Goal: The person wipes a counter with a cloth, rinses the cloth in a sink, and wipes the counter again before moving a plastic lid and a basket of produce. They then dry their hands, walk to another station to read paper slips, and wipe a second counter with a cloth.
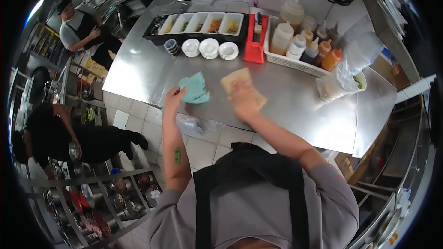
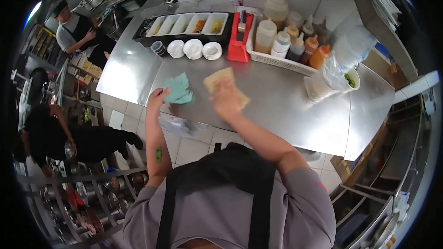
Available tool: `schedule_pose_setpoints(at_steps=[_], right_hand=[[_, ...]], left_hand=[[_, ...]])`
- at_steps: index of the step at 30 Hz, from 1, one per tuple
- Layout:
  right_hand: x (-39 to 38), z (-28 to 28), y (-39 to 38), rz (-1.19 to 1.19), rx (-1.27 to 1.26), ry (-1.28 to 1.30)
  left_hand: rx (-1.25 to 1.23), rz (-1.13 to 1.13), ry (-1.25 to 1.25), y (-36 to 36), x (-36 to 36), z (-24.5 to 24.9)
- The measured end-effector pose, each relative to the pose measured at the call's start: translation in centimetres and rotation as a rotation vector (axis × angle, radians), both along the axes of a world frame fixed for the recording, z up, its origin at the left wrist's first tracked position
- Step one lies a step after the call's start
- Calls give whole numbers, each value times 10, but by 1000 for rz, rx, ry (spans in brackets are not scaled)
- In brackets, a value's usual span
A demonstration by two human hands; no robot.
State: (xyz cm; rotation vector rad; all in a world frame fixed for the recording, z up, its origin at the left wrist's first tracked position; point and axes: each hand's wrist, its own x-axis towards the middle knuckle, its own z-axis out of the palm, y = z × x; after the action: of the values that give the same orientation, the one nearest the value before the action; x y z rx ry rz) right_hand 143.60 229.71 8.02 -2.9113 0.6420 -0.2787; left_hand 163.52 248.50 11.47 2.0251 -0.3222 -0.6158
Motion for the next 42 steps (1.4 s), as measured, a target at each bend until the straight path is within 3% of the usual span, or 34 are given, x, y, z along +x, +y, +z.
schedule_pose_setpoints(at_steps=[2, 4, 6, 10, 12, 14, 15, 16, 18, 21, 25, 28, 31, 33, 34, 36, 37, 39, 40, 42], right_hand=[[44, 2, 25, 124, 38, -63], [90, -7, 32, 180, 45, -124], [141, -12, 35, 161, 56, -185], [216, -10, 49, 210, 15, -157], [229, -10, 62, 533, 7, -106], [224, -7, 85, 698, 37, -66], [217, -6, 93, 845, 63, -28], [205, -10, 97, 846, 63, -21], [178, -19, 99, 1046, 85, -160], [105, -17, 82, 1027, 76, -177], [-21, 5, 31, 617, 186, 2], [-100, 18, -15, 227, 80, 43], [-161, 16, -58, -70, 17, 31], [-183, 13, -78, -134, 22, 2], [-189, 13, -84, -171, 21, -33], [-188, 16, -82, -184, 7, -24], [-186, 16, -81, -55, -9, 17], [-174, 14, -79, 193, 6, 43], [-169, 14, -84, 176, 3, 39], [-154, 16, -104, 395, 8, 44]], left_hand=[[-464, 216, 73, 39, -10, 0], [-860, 251, 222, 82, -28, 28], [-865, 417, 158, 131, -36, 28], [-810, 443, 102, 192, -63, 35], [-913, 464, 184, 198, -79, 40], [-964, 449, 208, 186, -84, 50], [-928, 431, 194, 181, -81, 47], [-891, 409, 184, 175, -78, 46], [-709, 372, 55, 143, -78, 60], [-326, 170, -232, 96, -68, 63], [-483, -121, -72, 12, -78, 84], [-484, -312, -17, -40, -78, 92], [-319, -427, -76, -81, -72, 72], [12, -392, -727, -101, -71, 44], [3, -412, -729, -108, -73, 26], [-37, -881, -813, -116, -88, -9], [-49, -897, -820, -119, -106, -17], [299, -851, -1098, -125, -143, -30], [290, -864, -1107, -137, -141, -36], [236, -860, -1145, -169, -129, -45]])
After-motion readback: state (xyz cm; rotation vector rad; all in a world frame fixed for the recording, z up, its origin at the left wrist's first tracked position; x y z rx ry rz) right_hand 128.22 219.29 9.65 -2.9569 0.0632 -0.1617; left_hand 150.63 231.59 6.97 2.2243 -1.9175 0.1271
